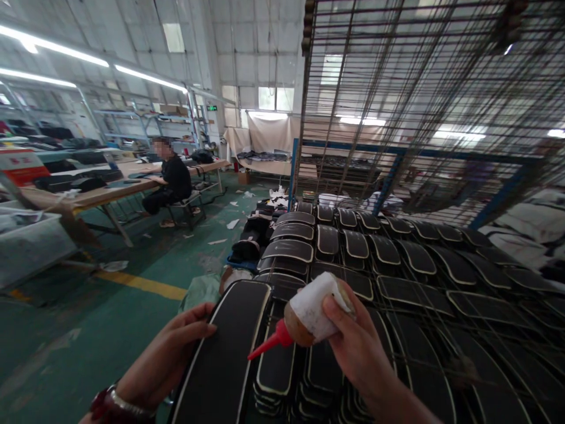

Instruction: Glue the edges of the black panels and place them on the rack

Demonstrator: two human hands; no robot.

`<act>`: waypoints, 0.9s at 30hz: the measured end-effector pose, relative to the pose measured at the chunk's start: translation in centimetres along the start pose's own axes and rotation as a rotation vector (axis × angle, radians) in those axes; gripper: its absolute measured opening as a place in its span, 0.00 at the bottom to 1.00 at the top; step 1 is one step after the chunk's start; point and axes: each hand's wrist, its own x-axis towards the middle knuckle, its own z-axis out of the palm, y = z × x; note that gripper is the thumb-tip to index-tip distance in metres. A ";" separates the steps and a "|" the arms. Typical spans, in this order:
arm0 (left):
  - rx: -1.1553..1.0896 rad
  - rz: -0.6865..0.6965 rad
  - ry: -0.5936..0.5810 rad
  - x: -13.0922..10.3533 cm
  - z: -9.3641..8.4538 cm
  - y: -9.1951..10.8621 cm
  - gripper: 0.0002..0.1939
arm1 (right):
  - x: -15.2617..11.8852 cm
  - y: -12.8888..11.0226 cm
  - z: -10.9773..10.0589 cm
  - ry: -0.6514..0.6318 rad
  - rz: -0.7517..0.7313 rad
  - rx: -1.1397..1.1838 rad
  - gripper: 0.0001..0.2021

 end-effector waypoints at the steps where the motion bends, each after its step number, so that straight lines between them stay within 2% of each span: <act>1: 0.000 -0.001 0.005 0.1 -0.1 0.0 0.17 | -0.1 0.3 -0.1 0.002 0.012 0.000 0.21; 5: 0.013 0.003 0.002 0.7 -0.6 -0.1 0.16 | -0.6 1.8 -0.7 0.046 0.008 -0.022 0.27; 9: 0.033 0.013 -0.011 1.3 -1.4 -0.2 0.13 | -1.1 2.9 -1.1 -0.014 0.005 -0.058 0.27; 13: 0.023 0.022 0.007 1.5 -1.8 0.0 0.09 | -1.7 2.9 -0.8 -0.031 0.017 -0.067 0.28; 21: -0.155 0.010 0.198 1.9 -2.4 0.3 0.12 | -2.1 3.5 -0.9 -0.081 0.031 -0.081 0.27; 27: -0.264 -0.016 0.259 2.0 -3.8 -0.3 0.08 | -1.5 2.9 -0.6 -0.055 0.011 -0.009 0.24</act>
